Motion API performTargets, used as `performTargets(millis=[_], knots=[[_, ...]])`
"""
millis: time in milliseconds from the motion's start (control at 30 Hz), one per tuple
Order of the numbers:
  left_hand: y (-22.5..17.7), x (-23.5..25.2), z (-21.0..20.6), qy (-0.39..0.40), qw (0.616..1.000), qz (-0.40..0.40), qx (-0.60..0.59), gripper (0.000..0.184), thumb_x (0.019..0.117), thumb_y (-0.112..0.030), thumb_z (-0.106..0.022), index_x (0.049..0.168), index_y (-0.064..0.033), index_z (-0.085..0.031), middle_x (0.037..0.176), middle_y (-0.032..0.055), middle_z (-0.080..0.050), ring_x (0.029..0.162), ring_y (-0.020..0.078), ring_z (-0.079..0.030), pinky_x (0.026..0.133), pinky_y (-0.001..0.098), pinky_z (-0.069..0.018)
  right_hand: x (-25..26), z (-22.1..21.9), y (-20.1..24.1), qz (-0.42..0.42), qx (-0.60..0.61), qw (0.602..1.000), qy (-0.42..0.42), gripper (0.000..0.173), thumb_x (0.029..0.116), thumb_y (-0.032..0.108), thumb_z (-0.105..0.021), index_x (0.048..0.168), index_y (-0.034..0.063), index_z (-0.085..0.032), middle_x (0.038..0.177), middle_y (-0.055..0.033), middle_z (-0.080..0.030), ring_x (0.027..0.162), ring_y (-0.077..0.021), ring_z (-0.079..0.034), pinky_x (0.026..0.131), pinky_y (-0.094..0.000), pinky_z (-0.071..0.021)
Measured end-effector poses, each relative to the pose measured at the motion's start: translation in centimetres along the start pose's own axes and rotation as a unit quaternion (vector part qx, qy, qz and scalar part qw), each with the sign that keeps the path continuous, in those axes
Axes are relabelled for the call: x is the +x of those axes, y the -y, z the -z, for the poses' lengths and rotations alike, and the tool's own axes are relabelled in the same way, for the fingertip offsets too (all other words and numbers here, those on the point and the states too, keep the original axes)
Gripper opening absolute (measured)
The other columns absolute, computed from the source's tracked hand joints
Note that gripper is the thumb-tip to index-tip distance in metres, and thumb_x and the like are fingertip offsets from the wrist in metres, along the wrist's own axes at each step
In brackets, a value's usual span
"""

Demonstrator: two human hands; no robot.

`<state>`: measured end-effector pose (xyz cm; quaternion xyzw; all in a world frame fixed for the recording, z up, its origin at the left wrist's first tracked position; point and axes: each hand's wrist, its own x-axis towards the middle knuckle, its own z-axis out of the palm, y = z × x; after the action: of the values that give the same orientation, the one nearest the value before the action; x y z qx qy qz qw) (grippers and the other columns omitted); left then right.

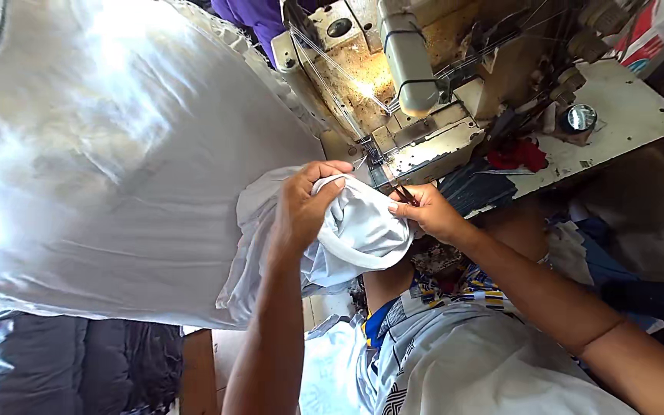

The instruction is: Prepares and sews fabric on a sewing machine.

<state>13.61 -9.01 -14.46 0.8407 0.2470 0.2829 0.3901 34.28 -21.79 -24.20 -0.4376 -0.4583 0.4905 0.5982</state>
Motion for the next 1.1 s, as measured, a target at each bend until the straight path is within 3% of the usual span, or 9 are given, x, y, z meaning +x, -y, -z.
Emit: performTargets(millis=[67,100,200,333,500,667,833,1000,1100], knots=[[0.1,-0.4,-1.9,-0.051,0.998,0.025,0.007,0.013,0.1043,-0.013,-0.05,0.108,-0.0096,-0.063,0.096,0.0012,-0.07,0.08,0.0096,-0.067,0.069,0.028,-0.0568,-0.3,0.0,-0.1,0.038,-0.034,0.999,-0.011,0.013,0.1001,0.011,-0.065,0.097,0.0011,-0.073,0.081,-0.0081,-0.068,0.063,-0.0126,-0.059,0.054,-0.0276,-0.049],[0.3,-0.4,-2.5,-0.062,0.997,0.025,0.041,0.013,0.1054,-0.016,-0.051,0.11,-0.011,-0.062,0.091,0.0006,-0.066,0.074,0.0083,-0.062,0.064,0.0265,-0.0533,-0.4,0.1,-0.1,0.055,-0.061,0.996,-0.016,0.012,0.0994,0.011,-0.066,0.095,0.0024,-0.073,0.087,-0.007,-0.069,0.069,-0.0134,-0.061,0.058,-0.0287,-0.0519],[0.9,0.2,-3.2,-0.082,0.983,0.005,0.161,0.015,0.1055,-0.023,-0.057,0.114,-0.0128,-0.064,0.097,0.0022,-0.068,0.081,0.0095,-0.065,0.071,0.0326,-0.0553,-0.7,0.3,0.0,0.047,-0.091,0.994,-0.027,0.013,0.1003,0.012,-0.065,0.094,0.0027,-0.072,0.079,-0.0069,-0.066,0.065,-0.0137,-0.06,0.056,-0.0298,-0.0498],[2.9,2.3,-3.1,-0.085,0.969,-0.047,0.229,0.019,0.101,-0.026,-0.065,0.109,-0.0119,-0.074,0.106,0.0018,-0.073,0.101,0.0076,-0.068,0.091,0.0313,-0.0557,-0.6,0.2,-0.4,0.006,-0.097,0.995,-0.031,0.014,0.1014,0.013,-0.064,0.096,0.002,-0.07,0.073,-0.0079,-0.065,0.061,-0.0146,-0.06,0.057,-0.0314,-0.0515],[4.3,3.8,-2.9,-0.078,0.963,-0.069,0.249,0.018,0.0989,-0.026,-0.068,0.107,-0.013,-0.077,0.104,0.0047,-0.07,0.099,0.0117,-0.066,0.089,0.031,-0.054,-0.6,-0.1,-0.7,-0.002,-0.072,0.996,-0.059,0.01,0.0995,0.008,-0.064,0.099,0.001,-0.07,0.075,-0.0082,-0.065,0.063,-0.0144,-0.06,0.057,-0.0305,-0.0521],[4.4,4.4,-2.8,-0.069,0.965,-0.061,0.244,0.016,0.0964,-0.025,-0.072,0.106,-0.0131,-0.077,0.111,0.0076,-0.071,0.103,0.0175,-0.068,0.09,0.0401,-0.0552,-0.8,-0.4,0.2,0.002,-0.006,0.996,-0.093,0.025,0.0946,0.001,-0.064,0.119,0.0051,-0.062,0.077,-0.0107,-0.062,0.061,-0.0169,-0.057,0.057,-0.0318,-0.0531],[4.9,7.7,-2.9,-0.087,0.966,-0.026,0.24,0.033,0.0892,-0.03,-0.077,0.109,-0.0036,-0.073,0.109,0.0151,-0.072,0.107,0.0232,-0.069,0.096,0.0467,-0.0535,0.8,-0.4,0.8,0.043,-0.003,0.99,-0.136,0.022,0.092,-0.001,-0.065,0.113,0.0032,-0.068,0.083,-0.008,-0.061,0.062,-0.0128,-0.053,0.054,-0.0257,-0.0482],[10.3,10.9,-3.2,-0.126,0.979,-0.087,0.134,0.056,0.0811,-0.031,-0.084,0.127,-0.0054,-0.065,0.123,0.0126,-0.068,0.12,0.0174,-0.063,0.105,0.0379,-0.0496,2.6,-0.4,1.3,0.055,-0.016,0.984,-0.167,0.02,0.0922,-0.002,-0.065,0.11,0.0028,-0.072,0.077,-0.0062,-0.06,0.058,-0.0106,-0.049,0.049,-0.0233,-0.0424],[7.9,10.6,-3.1,-0.088,0.993,-0.058,0.058,0.053,0.0802,-0.019,-0.083,0.125,-0.0009,-0.061,0.116,0.0045,-0.066,0.112,0.0029,-0.061,0.101,0.0238,-0.0496,2.0,-0.5,1.5,0.061,-0.031,0.983,-0.168,0.02,0.092,-0.002,-0.064,0.11,0.0023,-0.073,0.073,-0.0056,-0.059,0.055,-0.0106,-0.048,0.048,-0.0237,-0.0418]])
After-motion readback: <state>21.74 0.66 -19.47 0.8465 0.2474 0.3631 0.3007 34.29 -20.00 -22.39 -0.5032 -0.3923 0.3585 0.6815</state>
